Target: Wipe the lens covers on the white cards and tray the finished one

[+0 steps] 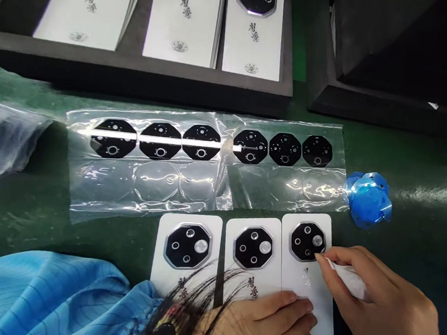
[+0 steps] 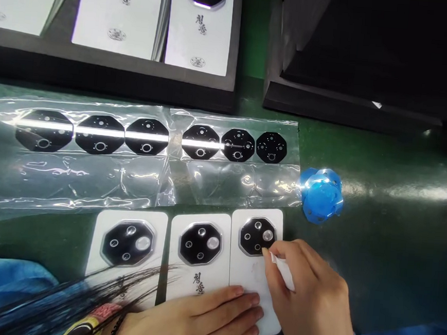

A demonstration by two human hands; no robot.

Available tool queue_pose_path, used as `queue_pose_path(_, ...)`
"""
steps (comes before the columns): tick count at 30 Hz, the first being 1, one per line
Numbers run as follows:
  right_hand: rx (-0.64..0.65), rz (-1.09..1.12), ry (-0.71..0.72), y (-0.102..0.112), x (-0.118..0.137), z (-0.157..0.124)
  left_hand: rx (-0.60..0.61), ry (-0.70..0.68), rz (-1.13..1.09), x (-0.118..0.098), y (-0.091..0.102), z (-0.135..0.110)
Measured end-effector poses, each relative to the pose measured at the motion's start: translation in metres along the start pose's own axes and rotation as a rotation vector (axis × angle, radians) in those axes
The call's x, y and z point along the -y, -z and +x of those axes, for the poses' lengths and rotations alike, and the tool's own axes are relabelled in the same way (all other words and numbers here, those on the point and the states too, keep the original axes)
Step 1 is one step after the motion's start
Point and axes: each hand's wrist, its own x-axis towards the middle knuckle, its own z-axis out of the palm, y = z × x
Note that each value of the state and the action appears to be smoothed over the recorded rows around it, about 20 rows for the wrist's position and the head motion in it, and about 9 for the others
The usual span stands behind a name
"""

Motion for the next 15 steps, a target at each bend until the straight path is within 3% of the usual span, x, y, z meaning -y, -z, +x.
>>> queue_pose_path(7,0.092,0.031,0.001,0.004,-0.002,0.013,-0.034,0.002,0.003,-0.001,-0.002,0.000)
queue_pose_path(15,0.088,0.111,-0.033,-0.001,-0.001,0.020,-0.049,0.014,0.003,-0.004,-0.004,0.000)
